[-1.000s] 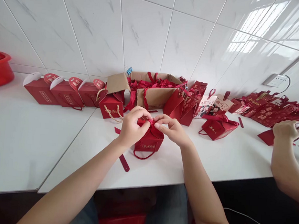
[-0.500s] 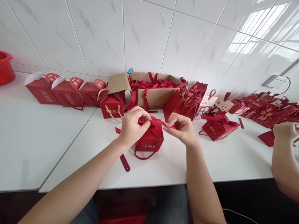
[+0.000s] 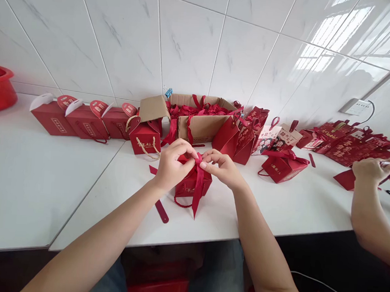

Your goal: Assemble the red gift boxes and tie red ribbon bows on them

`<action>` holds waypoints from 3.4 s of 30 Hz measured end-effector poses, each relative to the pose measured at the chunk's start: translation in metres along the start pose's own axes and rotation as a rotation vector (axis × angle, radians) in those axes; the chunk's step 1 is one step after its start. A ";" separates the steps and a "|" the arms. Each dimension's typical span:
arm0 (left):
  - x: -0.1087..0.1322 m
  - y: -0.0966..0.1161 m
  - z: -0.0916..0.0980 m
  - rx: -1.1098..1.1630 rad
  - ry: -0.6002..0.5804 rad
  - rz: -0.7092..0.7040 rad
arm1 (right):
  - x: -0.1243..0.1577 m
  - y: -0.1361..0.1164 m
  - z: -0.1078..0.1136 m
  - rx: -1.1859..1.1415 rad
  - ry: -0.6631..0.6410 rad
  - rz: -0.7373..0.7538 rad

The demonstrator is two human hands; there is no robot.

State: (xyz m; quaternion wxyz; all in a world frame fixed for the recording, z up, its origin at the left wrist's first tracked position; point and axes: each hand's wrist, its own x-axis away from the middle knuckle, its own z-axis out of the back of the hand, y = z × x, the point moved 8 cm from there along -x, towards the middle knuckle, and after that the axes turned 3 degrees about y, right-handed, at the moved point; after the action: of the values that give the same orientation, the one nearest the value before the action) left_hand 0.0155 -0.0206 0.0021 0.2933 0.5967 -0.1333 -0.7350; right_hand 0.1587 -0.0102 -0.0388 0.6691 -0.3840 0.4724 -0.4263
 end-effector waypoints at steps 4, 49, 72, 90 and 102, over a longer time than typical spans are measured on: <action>0.000 -0.001 0.001 0.014 0.013 0.016 | 0.001 -0.003 -0.002 -0.019 -0.005 0.017; 0.003 -0.024 -0.006 -0.256 -0.388 0.288 | -0.002 0.009 0.001 -0.137 0.180 0.012; 0.008 -0.033 -0.007 -0.284 -0.388 0.367 | 0.003 0.001 0.003 0.032 0.015 0.038; 0.010 -0.044 0.002 -0.452 -0.422 0.546 | 0.009 0.001 -0.011 -0.163 -0.073 -0.179; -0.036 0.021 -0.011 -0.227 -0.849 0.168 | 0.014 -0.006 -0.006 0.055 0.066 -0.150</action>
State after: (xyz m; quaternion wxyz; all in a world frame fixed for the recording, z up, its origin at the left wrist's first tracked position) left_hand 0.0364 -0.0141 0.0399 0.3348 0.1934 -0.2085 -0.8983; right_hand 0.1546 -0.0257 -0.0386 0.6297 -0.3855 0.4522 -0.5003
